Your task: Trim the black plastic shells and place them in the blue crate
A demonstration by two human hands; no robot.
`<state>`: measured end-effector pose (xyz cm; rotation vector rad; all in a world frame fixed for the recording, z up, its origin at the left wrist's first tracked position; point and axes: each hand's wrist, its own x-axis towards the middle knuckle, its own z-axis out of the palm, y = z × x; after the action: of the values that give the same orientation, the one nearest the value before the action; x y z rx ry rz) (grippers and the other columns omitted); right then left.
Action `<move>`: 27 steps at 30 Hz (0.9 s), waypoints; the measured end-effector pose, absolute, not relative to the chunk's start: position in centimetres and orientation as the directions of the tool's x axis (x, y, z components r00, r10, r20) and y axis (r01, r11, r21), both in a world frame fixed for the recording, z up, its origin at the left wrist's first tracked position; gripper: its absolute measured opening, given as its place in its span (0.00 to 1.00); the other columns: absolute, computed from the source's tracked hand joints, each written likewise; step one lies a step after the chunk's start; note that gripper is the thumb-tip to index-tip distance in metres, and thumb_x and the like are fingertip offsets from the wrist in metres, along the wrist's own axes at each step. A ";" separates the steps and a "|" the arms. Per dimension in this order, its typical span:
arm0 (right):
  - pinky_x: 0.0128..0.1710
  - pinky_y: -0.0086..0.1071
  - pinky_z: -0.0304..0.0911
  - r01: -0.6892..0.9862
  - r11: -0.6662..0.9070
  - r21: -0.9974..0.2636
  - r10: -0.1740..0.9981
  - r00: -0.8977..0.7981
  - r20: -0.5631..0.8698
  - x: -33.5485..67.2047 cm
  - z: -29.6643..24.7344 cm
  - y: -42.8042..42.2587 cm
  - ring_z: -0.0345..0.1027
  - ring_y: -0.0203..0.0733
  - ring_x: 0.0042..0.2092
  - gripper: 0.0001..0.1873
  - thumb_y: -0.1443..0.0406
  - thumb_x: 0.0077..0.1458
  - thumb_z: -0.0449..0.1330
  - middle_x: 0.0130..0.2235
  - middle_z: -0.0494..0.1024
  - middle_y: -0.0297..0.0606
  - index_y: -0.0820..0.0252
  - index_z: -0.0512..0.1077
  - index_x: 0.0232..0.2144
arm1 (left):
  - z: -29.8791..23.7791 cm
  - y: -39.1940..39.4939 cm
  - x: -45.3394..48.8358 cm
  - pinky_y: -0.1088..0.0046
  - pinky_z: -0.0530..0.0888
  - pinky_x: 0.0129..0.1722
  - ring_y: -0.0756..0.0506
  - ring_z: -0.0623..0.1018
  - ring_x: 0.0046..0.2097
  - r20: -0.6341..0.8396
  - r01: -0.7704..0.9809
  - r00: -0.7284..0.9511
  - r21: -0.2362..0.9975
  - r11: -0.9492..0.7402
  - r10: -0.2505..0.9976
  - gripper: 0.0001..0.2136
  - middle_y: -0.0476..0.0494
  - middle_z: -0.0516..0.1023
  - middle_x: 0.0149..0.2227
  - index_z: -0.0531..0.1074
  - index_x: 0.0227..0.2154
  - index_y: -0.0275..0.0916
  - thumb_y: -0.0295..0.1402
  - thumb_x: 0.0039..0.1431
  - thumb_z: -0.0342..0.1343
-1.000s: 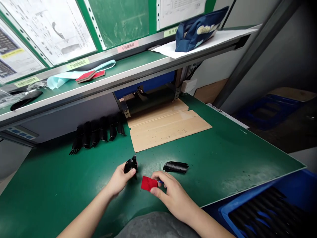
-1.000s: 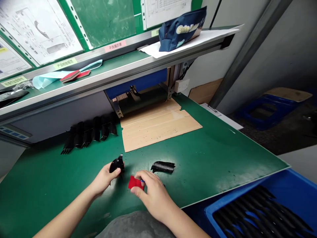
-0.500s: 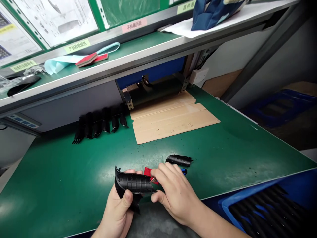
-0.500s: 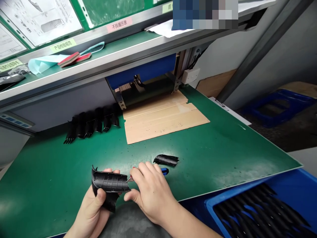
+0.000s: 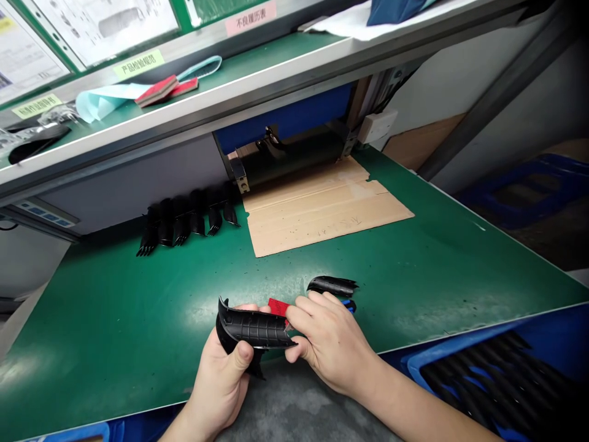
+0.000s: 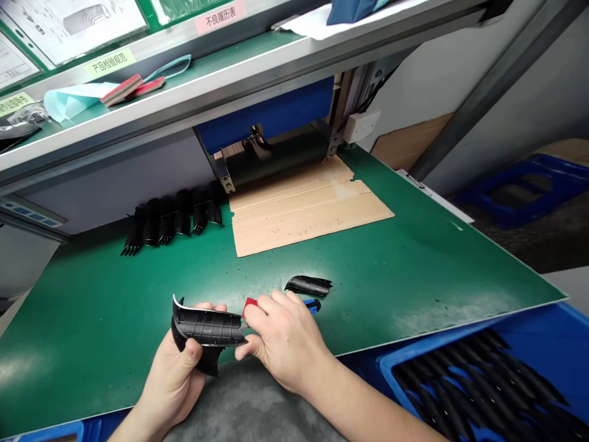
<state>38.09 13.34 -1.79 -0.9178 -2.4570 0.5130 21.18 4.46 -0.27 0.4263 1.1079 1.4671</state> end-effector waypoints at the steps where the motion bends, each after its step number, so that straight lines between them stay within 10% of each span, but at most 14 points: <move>1: 0.32 0.35 0.43 0.510 0.711 -0.485 0.683 -0.666 0.299 38.1 -1.8 13.3 0.52 0.40 0.30 0.38 0.40 0.56 0.26 0.27 0.66 0.35 0.59 0.64 0.25 | -0.3 4.5 21.1 0.61 0.71 0.52 0.38 0.75 0.51 -0.320 -0.559 -0.249 0.819 0.134 0.914 0.23 0.36 0.77 0.49 0.71 0.47 0.41 0.39 0.46 0.67; 16: 0.30 0.33 0.42 0.381 0.656 -0.651 0.646 -0.730 0.223 38.8 -3.0 13.3 0.52 0.36 0.27 0.34 0.39 0.56 0.33 0.24 0.65 0.30 0.58 0.59 0.22 | -1.5 4.1 20.3 0.61 0.69 0.54 0.39 0.73 0.53 -0.222 -0.436 -0.164 0.890 0.132 0.961 0.20 0.39 0.76 0.49 0.71 0.49 0.43 0.36 0.52 0.63; 22: 0.29 0.29 0.49 0.114 0.249 -0.962 0.737 -0.667 0.112 38.2 -1.7 12.8 0.54 0.35 0.29 0.32 0.34 0.49 0.42 0.27 0.61 0.29 0.57 0.58 0.26 | -1.3 3.8 20.8 0.61 0.67 0.56 0.42 0.75 0.52 -0.330 -0.706 -0.078 0.684 0.181 0.941 0.19 0.45 0.77 0.51 0.72 0.47 0.50 0.36 0.51 0.64; 27: 0.37 0.33 0.52 0.094 0.282 -0.955 0.782 -0.600 0.171 37.5 -0.6 12.1 0.56 0.40 0.35 0.34 0.35 0.52 0.40 0.32 0.63 0.34 0.58 0.63 0.33 | -1.8 3.6 20.7 0.58 0.62 0.59 0.42 0.75 0.52 -0.349 -0.819 0.034 0.528 0.226 0.936 0.17 0.48 0.78 0.49 0.74 0.46 0.55 0.34 0.52 0.63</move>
<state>37.46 12.09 -0.58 -0.7856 -1.9046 1.3550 20.71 3.64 -1.81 0.2016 0.7165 1.3639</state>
